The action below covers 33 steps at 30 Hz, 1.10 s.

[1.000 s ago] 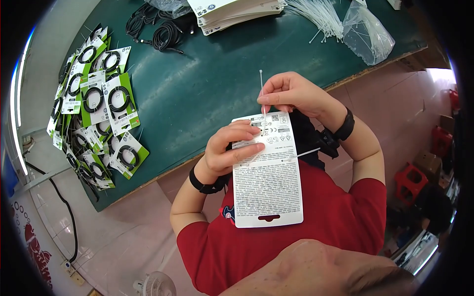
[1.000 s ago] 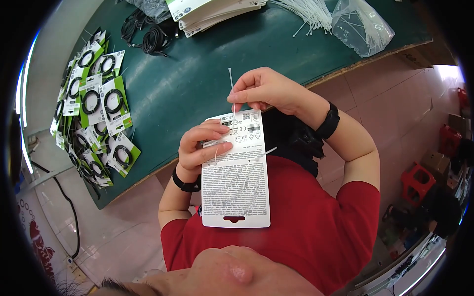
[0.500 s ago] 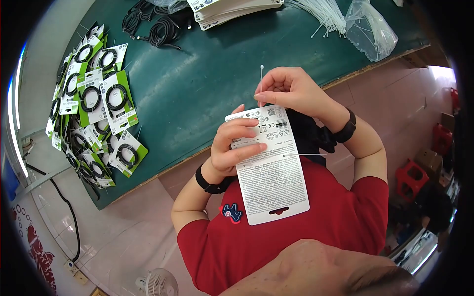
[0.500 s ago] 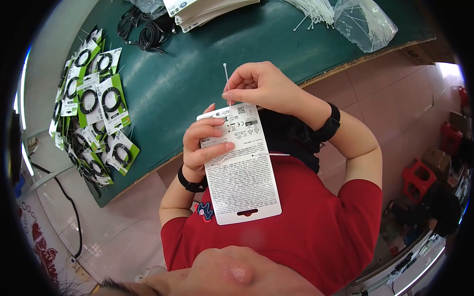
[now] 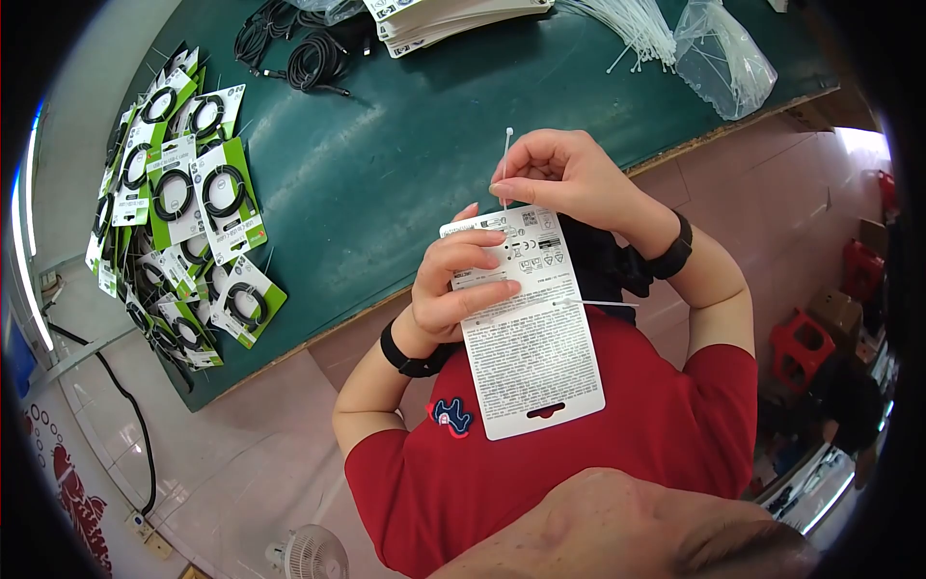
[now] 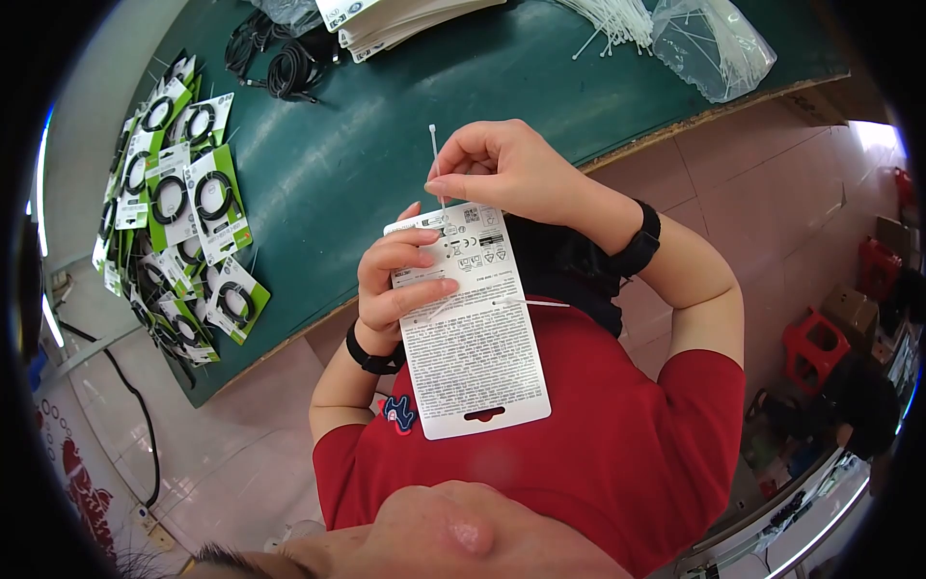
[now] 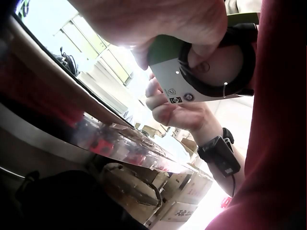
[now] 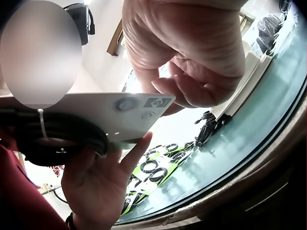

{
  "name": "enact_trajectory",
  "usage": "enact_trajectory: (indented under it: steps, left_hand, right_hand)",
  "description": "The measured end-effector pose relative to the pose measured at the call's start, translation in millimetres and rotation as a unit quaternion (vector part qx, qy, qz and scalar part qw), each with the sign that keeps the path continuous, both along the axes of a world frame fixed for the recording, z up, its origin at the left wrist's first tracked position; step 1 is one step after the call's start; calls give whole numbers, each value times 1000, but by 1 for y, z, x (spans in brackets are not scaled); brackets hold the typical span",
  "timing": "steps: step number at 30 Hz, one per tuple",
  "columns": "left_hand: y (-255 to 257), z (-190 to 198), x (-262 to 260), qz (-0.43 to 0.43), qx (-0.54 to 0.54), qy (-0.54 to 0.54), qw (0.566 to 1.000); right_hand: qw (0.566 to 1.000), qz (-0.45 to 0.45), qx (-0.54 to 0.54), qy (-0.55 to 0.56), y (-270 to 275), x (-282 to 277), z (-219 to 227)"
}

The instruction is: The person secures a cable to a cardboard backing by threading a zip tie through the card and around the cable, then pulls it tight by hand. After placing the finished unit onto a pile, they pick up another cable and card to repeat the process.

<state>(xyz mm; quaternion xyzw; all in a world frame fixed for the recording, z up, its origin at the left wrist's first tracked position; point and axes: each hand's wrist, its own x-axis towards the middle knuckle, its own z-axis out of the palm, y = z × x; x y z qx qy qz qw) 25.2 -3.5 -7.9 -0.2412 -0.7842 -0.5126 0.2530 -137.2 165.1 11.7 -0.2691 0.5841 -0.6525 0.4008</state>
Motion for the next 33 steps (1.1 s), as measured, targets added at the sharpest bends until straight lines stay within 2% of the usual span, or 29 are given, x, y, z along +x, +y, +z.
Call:
enact_trajectory:
  steps: [7, 24, 27, 33]
  left_hand:
    - [-2, 1, 0, -2, -10, 1, 1000]
    - [1, -2, -1, 0, -7, 11, 1000]
    - [1, -2, -1, 0, -11, 7, 1000]
    - [-2, -1, -1, -6, -24, 0, 1000]
  right_hand:
    - [997, -1, 45, 65, 4, -2, 15]
    - [995, -4, 32, 91, 2, 0, 14]
    - [994, 20, 47, 96, 3, 0, 14]
    - [993, 2, 46, 111, 4, 0, 13]
